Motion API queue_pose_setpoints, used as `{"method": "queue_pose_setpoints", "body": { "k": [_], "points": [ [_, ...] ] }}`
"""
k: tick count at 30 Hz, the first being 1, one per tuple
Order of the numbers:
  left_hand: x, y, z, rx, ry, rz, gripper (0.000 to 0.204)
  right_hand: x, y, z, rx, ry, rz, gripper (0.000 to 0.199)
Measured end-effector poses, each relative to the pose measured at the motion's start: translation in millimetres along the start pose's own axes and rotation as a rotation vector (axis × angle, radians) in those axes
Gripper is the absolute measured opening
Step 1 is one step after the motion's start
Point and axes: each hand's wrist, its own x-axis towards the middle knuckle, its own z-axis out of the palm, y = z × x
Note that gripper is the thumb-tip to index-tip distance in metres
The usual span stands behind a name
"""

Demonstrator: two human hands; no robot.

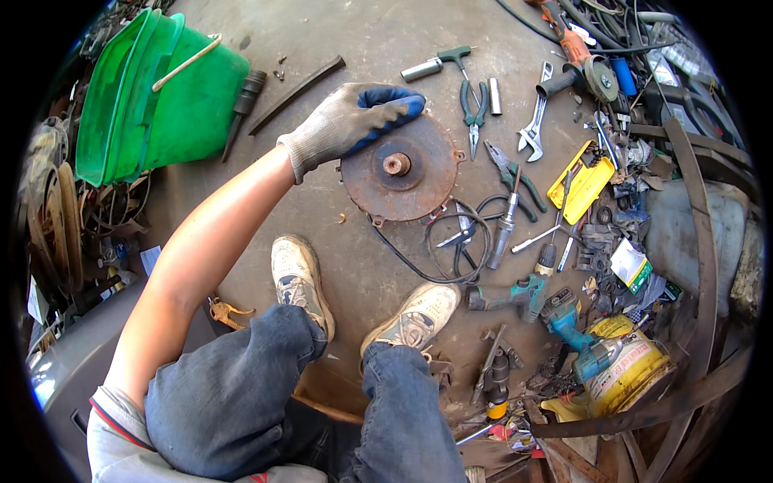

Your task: The person uses a cordless impact driver to remove bolts from a cylindrical metal component, likely a motor stator. They then use a hammer to tap the component and separate parts. Finally, they remove a circular metal plate and handle small fasteners.

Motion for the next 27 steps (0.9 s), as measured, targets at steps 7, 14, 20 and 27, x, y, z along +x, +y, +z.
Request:
{"method": "queue_pose_setpoints", "body": {
  "k": [7, 14, 20, 27],
  "points": [
    [11, -17, -8, 0.479, -0.054, 0.514, 0.036, -21, -93, -28, -0.15, -0.048, -0.436, 0.025],
    [19, -32, -9, 0.471, -0.084, 0.701, 0.042, -65, -301, -7, -0.365, -0.583, -1.098, 0.037],
    [20, -37, -6, 0.561, -0.05, 0.85, 0.048, -97, -364, 76, -0.392, -0.417, -1.098, 0.048],
    [21, -37, -7, 0.57, -0.05, 0.825, 0.047, -94, -360, 55, -0.333, -0.347, -1.185, 0.061]
  ]
}}
